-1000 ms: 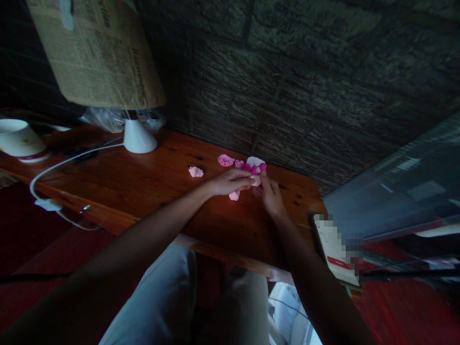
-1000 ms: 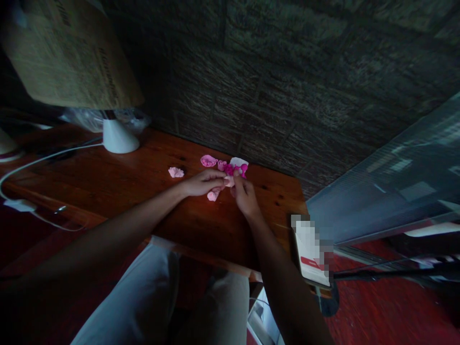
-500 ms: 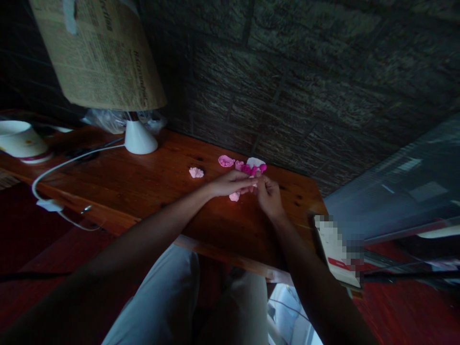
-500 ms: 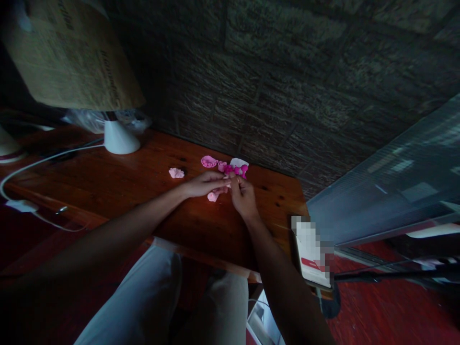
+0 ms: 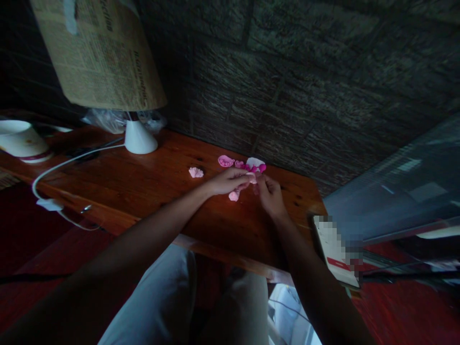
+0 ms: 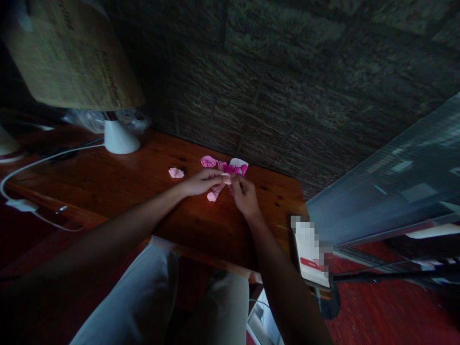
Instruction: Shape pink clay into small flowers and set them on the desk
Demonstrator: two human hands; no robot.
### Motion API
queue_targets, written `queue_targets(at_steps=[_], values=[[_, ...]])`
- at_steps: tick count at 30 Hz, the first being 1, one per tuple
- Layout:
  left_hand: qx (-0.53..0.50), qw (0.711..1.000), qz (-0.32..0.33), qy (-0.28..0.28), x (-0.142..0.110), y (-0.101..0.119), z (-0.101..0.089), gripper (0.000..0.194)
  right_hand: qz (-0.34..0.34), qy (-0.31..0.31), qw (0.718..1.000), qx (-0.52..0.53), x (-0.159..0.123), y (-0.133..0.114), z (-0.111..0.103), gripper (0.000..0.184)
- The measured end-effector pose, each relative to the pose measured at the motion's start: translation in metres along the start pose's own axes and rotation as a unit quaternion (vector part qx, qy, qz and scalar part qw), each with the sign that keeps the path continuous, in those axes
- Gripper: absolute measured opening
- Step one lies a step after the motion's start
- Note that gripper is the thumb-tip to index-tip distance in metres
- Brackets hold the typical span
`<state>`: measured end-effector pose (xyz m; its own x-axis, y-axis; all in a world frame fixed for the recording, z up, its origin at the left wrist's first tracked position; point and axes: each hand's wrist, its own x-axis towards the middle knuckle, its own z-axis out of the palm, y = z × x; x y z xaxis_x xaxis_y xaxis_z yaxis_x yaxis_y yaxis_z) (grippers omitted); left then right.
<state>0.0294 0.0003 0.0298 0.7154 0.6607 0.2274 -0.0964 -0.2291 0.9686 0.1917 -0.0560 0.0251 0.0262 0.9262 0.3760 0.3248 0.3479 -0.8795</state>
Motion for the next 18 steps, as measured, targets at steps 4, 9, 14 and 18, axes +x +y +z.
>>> queue_targets(at_steps=[4,9,14,18], values=[[0.019,1.0,0.012,0.011,0.0012,-0.0018,0.0018,0.039,-0.031,0.04,0.998,-0.025,0.0003,0.0027,0.0008,0.059],[0.044,0.998,0.04,0.004,0.0015,-0.006,-0.0005,0.037,-0.011,0.028,0.999,-0.031,-0.0008,0.0072,0.0024,0.061],[0.048,0.998,0.041,0.004,0.0002,-0.0031,-0.0021,0.039,0.024,0.004,1.0,-0.014,-0.0021,0.0046,0.0039,0.069],[0.029,0.998,0.049,-0.006,0.0001,-0.0026,-0.0023,0.04,0.021,-0.024,0.999,0.029,-0.0016,0.0017,0.0048,0.065]])
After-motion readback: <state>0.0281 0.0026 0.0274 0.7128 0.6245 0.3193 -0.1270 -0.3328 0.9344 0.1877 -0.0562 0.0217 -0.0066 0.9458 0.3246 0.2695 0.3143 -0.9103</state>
